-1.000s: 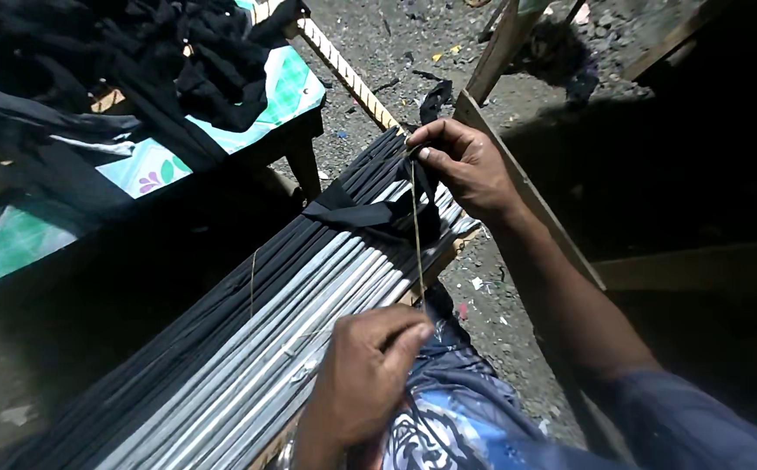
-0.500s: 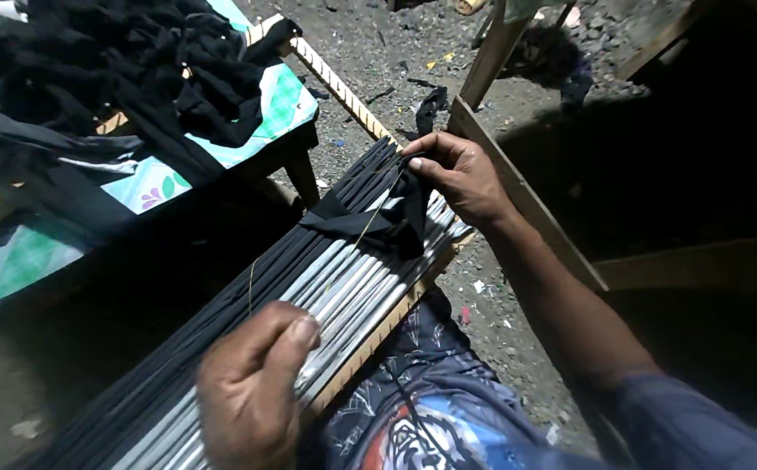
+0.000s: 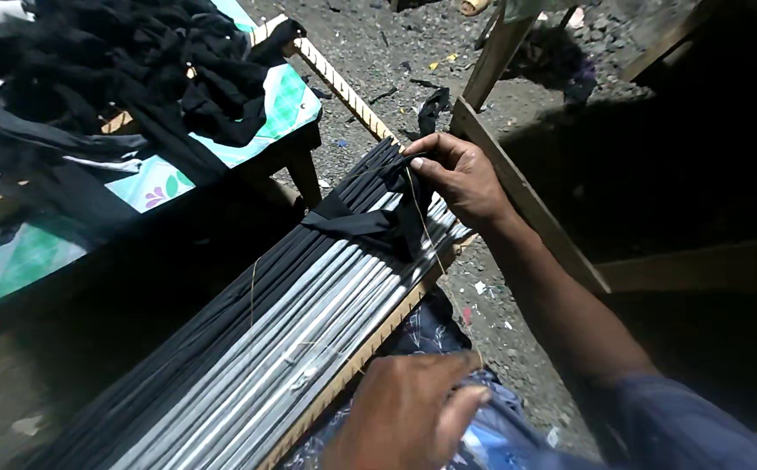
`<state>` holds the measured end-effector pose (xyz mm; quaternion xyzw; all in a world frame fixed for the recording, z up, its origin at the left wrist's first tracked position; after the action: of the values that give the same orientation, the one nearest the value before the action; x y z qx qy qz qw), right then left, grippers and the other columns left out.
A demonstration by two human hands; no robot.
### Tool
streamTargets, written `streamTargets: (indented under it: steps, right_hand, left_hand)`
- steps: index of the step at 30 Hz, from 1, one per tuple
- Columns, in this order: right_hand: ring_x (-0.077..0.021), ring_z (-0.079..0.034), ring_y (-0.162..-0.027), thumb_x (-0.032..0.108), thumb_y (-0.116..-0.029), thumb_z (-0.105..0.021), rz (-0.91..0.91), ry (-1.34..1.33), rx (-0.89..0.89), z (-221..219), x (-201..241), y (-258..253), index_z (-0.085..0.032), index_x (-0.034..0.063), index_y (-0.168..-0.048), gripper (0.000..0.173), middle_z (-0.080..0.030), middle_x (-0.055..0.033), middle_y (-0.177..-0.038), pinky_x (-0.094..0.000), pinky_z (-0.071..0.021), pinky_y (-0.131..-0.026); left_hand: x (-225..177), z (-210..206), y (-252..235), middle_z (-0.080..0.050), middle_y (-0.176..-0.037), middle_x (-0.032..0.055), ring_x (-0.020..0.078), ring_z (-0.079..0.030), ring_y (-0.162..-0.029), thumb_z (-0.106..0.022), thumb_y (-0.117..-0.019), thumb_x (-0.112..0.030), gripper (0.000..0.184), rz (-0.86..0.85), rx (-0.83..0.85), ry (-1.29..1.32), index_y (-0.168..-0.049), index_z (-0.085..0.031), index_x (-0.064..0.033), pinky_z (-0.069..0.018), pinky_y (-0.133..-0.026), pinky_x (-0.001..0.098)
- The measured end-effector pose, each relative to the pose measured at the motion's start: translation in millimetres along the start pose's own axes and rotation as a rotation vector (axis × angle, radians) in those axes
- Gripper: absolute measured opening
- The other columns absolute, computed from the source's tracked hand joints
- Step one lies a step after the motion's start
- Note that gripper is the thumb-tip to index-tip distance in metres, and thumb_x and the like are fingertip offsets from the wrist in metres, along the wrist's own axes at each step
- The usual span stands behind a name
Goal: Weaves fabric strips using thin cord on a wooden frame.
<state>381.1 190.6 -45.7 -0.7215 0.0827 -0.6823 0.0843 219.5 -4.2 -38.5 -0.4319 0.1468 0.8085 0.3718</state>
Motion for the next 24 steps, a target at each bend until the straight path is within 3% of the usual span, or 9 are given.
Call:
streamTargets:
  steps: [3,6,7,11,13,15,17,19,24]
  right_hand:
    - [-0.0138,-0.068,-0.088,0.000,-0.0985,-0.060,0.000,-0.026,0.030,-2,2,2,-0.066,-0.0015,-0.117,0.020,-0.070,-0.0104,-0.104,-0.0298,-0.0590,-0.081]
    - [-0.0124,-0.067,-0.088,0.000,-0.0986,-0.060,0.008,-0.041,0.111,-7,6,6,-0.066,-0.0011,-0.116,0.018,-0.069,-0.0092,-0.102,-0.0292,-0.0586,-0.081]
    - [-0.0118,-0.067,-0.087,0.000,-0.0986,-0.060,0.013,-0.037,0.146,-10,7,8,-0.066,-0.0011,-0.115,0.018,-0.069,-0.0088,-0.102,-0.0287,-0.0583,-0.080]
    - [-0.0113,-0.067,-0.087,-0.001,-0.0979,-0.058,0.039,-0.040,0.267,-22,15,13,-0.066,-0.0011,-0.114,0.018,-0.069,-0.0080,-0.104,-0.0283,-0.0589,-0.080]
    - [-0.0104,-0.067,-0.089,-0.001,-0.0978,-0.057,0.044,-0.034,0.293,-24,18,15,-0.065,-0.0005,-0.114,0.018,-0.069,-0.0071,-0.104,-0.0273,-0.0586,-0.081]
    - [-0.0116,-0.067,-0.089,-0.002,-0.0981,-0.057,0.046,-0.044,0.302,-22,20,15,-0.065,-0.0014,-0.114,0.017,-0.069,-0.0083,-0.104,-0.0282,-0.0586,-0.082]
    - [-0.0125,-0.067,-0.088,-0.001,-0.0980,-0.058,0.048,-0.043,0.299,-17,21,15,-0.065,-0.0020,-0.114,0.017,-0.069,-0.0091,-0.103,-0.0288,-0.0590,-0.081]
    - [-0.0124,-0.067,-0.087,-0.001,-0.0978,-0.059,0.049,-0.039,0.299,-13,20,16,-0.066,-0.0026,-0.114,0.018,-0.070,-0.0092,-0.103,-0.0288,-0.0592,-0.080]
    - [-0.0124,-0.068,-0.087,-0.002,-0.0979,-0.059,0.043,-0.036,0.312,-12,16,15,-0.065,-0.0030,-0.114,0.018,-0.070,-0.0094,-0.102,-0.0294,-0.0596,-0.080]
  left_hand:
    - [11,37,-4,-0.066,-0.069,-0.0015,0.0137,-0.060,-0.052,-0.057,-0.1016,-0.047,0.042,0.142,-0.149,-0.266,-0.126,-0.072,-0.0155,-0.0524,-0.047,0.0377]
    - [17,105,-12,-0.052,-0.058,-0.0078,0.0041,-0.047,-0.046,-0.055,-0.1028,-0.045,0.033,0.221,-0.424,-0.376,-0.093,-0.071,-0.0176,-0.0411,-0.042,0.0262]
    - [20,124,-18,-0.053,-0.061,-0.0082,0.0033,-0.048,-0.048,-0.056,-0.1027,-0.041,0.029,0.232,-0.495,-0.399,-0.092,-0.069,-0.0176,-0.0419,-0.043,0.0254]
    - [46,149,-64,-0.073,-0.106,0.0067,0.0197,-0.068,-0.074,-0.054,-0.1055,-0.020,0.034,0.208,-0.430,-0.328,-0.139,-0.062,-0.0187,-0.0572,-0.065,0.0443]
    - [63,139,-91,-0.072,-0.118,0.0099,0.0225,-0.071,-0.084,-0.056,-0.1045,-0.015,0.042,0.173,-0.300,-0.254,-0.146,-0.057,-0.0195,-0.0581,-0.075,0.0472]
    - [81,127,-111,-0.073,-0.108,0.0074,0.0190,-0.069,-0.081,-0.056,-0.1039,-0.016,0.033,0.125,-0.188,-0.185,-0.135,-0.065,-0.0178,-0.0577,-0.076,0.0450]
    - [87,122,-110,-0.069,-0.084,0.0051,0.0166,-0.062,-0.066,-0.057,-0.1051,-0.019,0.016,0.081,-0.153,-0.105,-0.108,-0.071,-0.0119,-0.0539,-0.062,0.0382]
    - [86,126,-101,-0.059,-0.066,0.0029,0.0140,-0.051,-0.050,-0.057,-0.1056,-0.025,0.025,0.076,-0.178,-0.052,-0.088,-0.066,-0.0101,-0.0435,-0.046,0.0299]
    - [67,161,-90,-0.055,-0.065,0.0021,0.0117,-0.047,-0.049,-0.055,-0.1065,-0.027,0.029,0.005,-0.340,-0.195,-0.085,-0.064,-0.0093,-0.0396,-0.046,0.0265]
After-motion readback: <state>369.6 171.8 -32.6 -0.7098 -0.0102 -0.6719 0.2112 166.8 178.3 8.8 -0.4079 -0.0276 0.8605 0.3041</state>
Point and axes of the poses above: each hand's wrist, its own y-axis away from the middle knuckle, its own z-axis out of the back of the hand, x = y × z, the point moved 9 cm from there along -y, towards the middle knuckle
